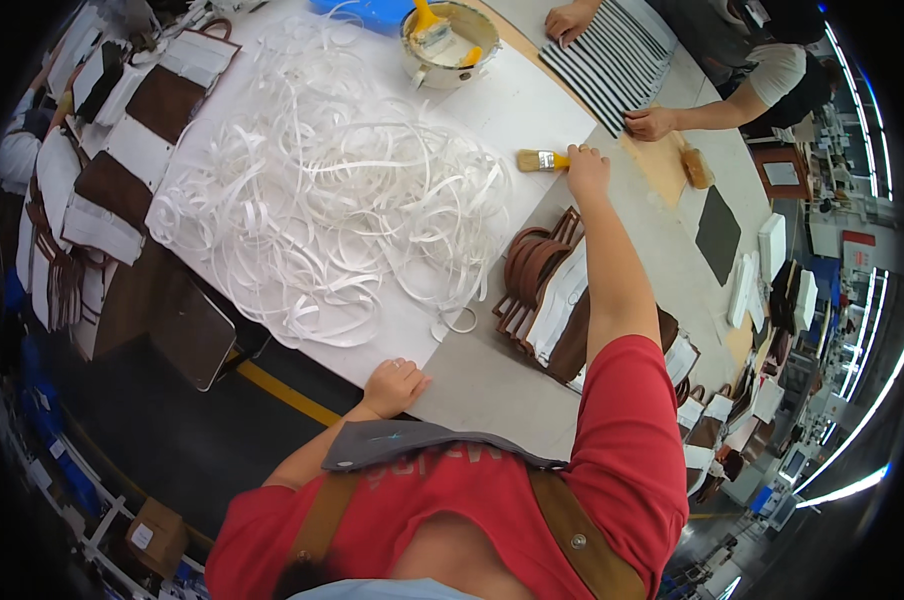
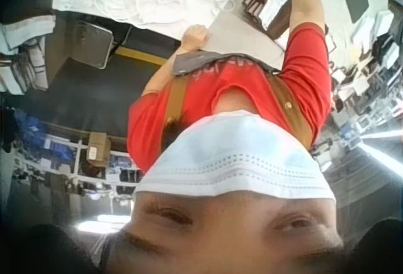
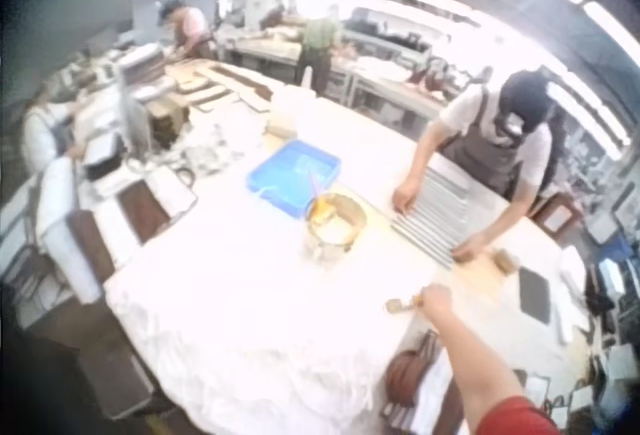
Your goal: The person applies a white adhesive substance to the edges of brown and white fabric panels using a yellow-handled brush. They repeatedly dip the brush into a container to reload the adhesive and work on multiple panels laid out on a table in a factory setting.
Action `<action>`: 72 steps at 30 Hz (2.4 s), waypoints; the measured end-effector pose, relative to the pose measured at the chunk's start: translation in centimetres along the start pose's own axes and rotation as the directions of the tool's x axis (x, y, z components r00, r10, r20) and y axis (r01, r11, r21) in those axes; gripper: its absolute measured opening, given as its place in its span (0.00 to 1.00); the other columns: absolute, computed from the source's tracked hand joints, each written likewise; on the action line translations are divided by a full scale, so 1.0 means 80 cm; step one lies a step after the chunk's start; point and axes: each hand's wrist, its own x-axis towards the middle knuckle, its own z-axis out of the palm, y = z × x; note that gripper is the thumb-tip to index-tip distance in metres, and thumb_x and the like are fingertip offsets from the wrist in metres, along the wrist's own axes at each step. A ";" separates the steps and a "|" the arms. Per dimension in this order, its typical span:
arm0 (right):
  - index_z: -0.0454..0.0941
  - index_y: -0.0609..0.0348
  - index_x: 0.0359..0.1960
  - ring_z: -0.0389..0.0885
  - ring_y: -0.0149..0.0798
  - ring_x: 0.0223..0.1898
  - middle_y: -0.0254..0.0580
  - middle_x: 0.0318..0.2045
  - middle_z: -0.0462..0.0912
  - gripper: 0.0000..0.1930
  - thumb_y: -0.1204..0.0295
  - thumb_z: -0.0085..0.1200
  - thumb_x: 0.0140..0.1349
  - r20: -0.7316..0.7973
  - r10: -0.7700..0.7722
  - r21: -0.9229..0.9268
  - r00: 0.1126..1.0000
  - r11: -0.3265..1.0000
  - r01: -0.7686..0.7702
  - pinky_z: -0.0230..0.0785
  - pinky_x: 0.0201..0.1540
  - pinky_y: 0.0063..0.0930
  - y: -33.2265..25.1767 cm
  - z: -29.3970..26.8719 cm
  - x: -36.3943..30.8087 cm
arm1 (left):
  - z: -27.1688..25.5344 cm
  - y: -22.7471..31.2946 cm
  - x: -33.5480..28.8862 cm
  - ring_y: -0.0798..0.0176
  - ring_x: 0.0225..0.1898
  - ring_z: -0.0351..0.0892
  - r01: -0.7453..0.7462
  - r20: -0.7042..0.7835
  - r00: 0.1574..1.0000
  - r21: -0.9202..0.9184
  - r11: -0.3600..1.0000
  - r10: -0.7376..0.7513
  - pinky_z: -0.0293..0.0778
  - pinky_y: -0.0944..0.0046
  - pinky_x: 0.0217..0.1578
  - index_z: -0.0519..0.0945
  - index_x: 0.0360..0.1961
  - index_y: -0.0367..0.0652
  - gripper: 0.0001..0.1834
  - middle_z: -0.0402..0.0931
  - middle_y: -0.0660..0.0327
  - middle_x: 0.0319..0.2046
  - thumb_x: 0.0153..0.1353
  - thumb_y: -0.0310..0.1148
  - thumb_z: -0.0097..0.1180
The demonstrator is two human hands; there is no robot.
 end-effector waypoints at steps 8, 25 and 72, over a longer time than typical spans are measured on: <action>0.69 0.55 0.42 0.77 0.49 0.30 0.50 0.26 0.76 0.11 0.70 0.44 0.58 -0.213 -0.135 0.194 0.968 0.965 0.177 0.67 0.32 0.40 0.013 -0.099 -0.058 | 0.012 -0.006 -0.012 0.59 0.27 0.70 0.055 -0.021 0.998 -0.016 0.998 -0.055 0.65 0.63 0.30 0.73 0.27 0.45 0.05 0.68 0.62 0.24 0.51 0.33 0.55; 0.74 0.58 0.38 0.57 0.22 0.20 0.26 0.20 0.63 0.20 0.57 0.31 0.63 0.577 -0.191 0.814 0.794 0.054 -0.579 0.51 0.24 0.17 -0.107 -0.197 -0.479 | -0.010 0.026 -0.013 0.47 0.33 0.76 0.792 0.593 0.592 -0.302 0.530 -0.546 0.71 0.56 0.36 0.71 0.41 0.31 0.19 0.76 0.47 0.26 0.52 0.35 0.53; 0.70 0.58 0.35 0.75 0.51 0.33 0.49 0.29 0.76 0.08 0.71 0.49 0.54 0.215 0.262 0.785 0.941 0.527 -0.326 0.67 0.34 0.40 -0.323 -0.112 -0.505 | -0.149 -0.109 -0.018 0.49 0.30 0.77 0.418 0.760 0.627 -0.140 0.897 -0.174 0.70 0.55 0.33 0.76 0.32 0.38 0.12 0.77 0.50 0.24 0.57 0.36 0.47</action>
